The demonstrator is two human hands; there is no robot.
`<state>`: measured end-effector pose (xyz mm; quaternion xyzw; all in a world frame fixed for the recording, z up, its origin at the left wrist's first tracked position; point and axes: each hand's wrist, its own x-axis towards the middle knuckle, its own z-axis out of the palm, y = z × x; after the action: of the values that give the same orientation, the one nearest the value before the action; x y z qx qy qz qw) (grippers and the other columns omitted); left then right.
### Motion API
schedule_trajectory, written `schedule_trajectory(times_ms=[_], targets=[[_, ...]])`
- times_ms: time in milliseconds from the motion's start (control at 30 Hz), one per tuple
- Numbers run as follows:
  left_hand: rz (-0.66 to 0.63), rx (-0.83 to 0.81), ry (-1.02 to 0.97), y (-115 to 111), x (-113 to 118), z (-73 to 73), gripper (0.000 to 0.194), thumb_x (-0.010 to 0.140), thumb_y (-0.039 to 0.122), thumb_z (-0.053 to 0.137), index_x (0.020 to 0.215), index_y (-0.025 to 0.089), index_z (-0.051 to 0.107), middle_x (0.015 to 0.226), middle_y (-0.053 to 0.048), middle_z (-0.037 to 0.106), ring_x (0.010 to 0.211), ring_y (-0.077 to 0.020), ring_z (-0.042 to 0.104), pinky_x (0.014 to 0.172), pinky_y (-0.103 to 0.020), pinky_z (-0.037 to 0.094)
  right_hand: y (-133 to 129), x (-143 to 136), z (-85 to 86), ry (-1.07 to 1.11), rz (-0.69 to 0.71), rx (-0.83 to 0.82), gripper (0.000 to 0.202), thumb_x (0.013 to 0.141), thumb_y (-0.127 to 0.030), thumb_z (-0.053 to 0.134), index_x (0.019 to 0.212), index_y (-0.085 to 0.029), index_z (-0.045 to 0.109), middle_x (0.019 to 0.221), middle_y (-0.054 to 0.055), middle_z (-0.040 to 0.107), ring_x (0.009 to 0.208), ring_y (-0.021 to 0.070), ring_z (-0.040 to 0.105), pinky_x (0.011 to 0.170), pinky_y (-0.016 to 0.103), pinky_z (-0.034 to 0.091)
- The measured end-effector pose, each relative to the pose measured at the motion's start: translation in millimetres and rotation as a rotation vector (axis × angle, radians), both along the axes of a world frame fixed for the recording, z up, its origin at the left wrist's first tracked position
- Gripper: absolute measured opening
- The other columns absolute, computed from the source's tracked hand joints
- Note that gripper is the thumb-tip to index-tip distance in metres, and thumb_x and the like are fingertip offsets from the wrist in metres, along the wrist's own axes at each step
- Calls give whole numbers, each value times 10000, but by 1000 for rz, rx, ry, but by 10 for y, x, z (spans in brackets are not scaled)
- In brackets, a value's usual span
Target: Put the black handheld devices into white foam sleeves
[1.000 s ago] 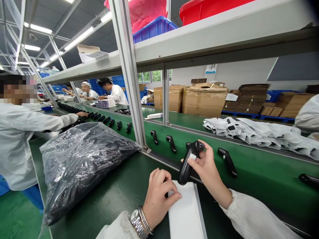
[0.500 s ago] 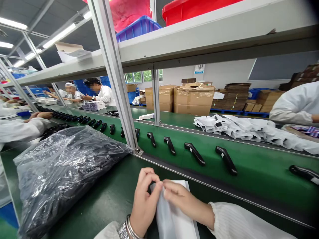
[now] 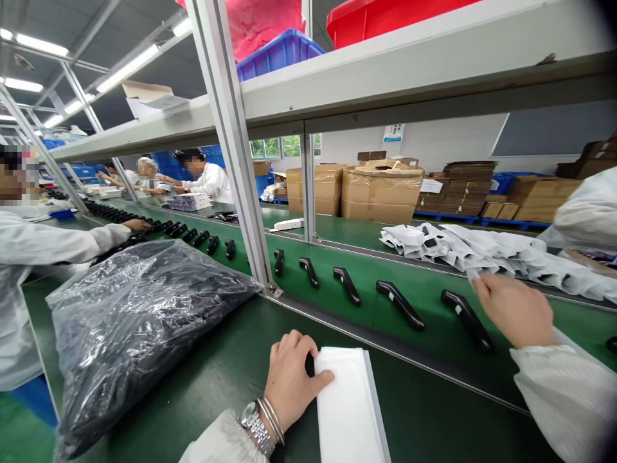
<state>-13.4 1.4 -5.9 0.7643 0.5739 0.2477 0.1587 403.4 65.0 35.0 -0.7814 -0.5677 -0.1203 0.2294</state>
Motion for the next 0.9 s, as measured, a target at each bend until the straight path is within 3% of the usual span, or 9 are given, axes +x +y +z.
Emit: schedule_trajectory(times_ms=[67, 133, 233, 367, 433, 500, 633, 767, 900], targets=[[-31, -9, 14, -4, 22, -15, 161, 718, 247, 699, 782, 212, 556, 869, 2, 534, 876, -223, 520, 828, -383, 362, 48, 18, -142, -8, 47, -6, 342, 913, -407, 378, 830, -193, 631, 997, 185, 622, 1028, 373, 538, 838, 483, 367], [-67, -12, 14, -10, 44, -18, 73, 788, 217, 626, 759, 208, 559, 853, 1, 539, 844, -205, 516, 812, -369, 359, 112, -142, -293, 20, 142, -51, 373, 901, -458, 407, 961, -190, 658, 1079, 159, 628, 1012, 328, 573, 819, 420, 416], [-100, 25, 16, -17, 62, -12, 206, 910, 231, 497, 717, 197, 561, 824, -5, 549, 814, -193, 507, 793, -361, 358, 218, -484, -509, 284, 280, -146, 445, 828, -508, 529, 1151, -216, 617, 1126, 122, 641, 901, 280, 634, 708, 355, 461], [-110, 109, 45, -17, 64, -8, 319, 969, 270, 432, 680, 187, 541, 784, -10, 553, 783, -190, 489, 805, -379, 361, 295, -782, -664, 580, 313, -146, 520, 793, -422, 570, 1254, -182, 540, 1159, 159, 627, 974, 326, 630, 739, 396, 481], [-128, 131, 37, -18, 68, -2, 279, 968, 233, 428, 719, 192, 547, 787, -6, 564, 779, -187, 485, 826, -391, 360, 281, -897, -642, 658, 334, -116, 513, 869, -428, 465, 1319, -182, 454, 1135, 147, 634, 1004, 292, 638, 785, 391, 502], [-154, 140, 1, -24, 77, 12, 192, 952, 159, 422, 829, 207, 562, 821, 3, 579, 783, -178, 487, 854, -397, 358, 223, -1063, -560, 891, 435, -54, 555, 901, -447, 438, 1395, -224, 316, 1105, 110, 640, 971, 247, 665, 806, 376, 523], [-188, 173, -32, -45, 91, 43, 149, 904, 101, 468, 820, 206, 532, 829, 13, 543, 801, -167, 477, 892, -387, 359, 3, -1571, -336, 1459, 750, 83, 820, 763, -421, 714, 1391, -349, 193, 1086, 43, 621, 846, 212, 689, 807, 418, 548], [-195, 181, -75, -84, 92, 59, 128, 838, 126, 604, 758, 199, 535, 848, 5, 500, 868, -182, 480, 906, -385, 360, -201, -2029, -237, 1593, 866, 73, 904, 712, -337, 781, 1375, -406, 170, 1226, 45, 527, 813, 180, 690, 835, 456, 559], [-234, 135, -220, -151, 116, 97, 110, 846, 125, 595, 783, 206, 554, 899, -9, 488, 922, -191, 490, 883, -361, 380, -323, -2229, -310, 1615, 925, 1, 808, 768, -341, 737, 1361, -415, 193, 1262, 44, 487, 840, 177, 690, 847, 435, 555]])
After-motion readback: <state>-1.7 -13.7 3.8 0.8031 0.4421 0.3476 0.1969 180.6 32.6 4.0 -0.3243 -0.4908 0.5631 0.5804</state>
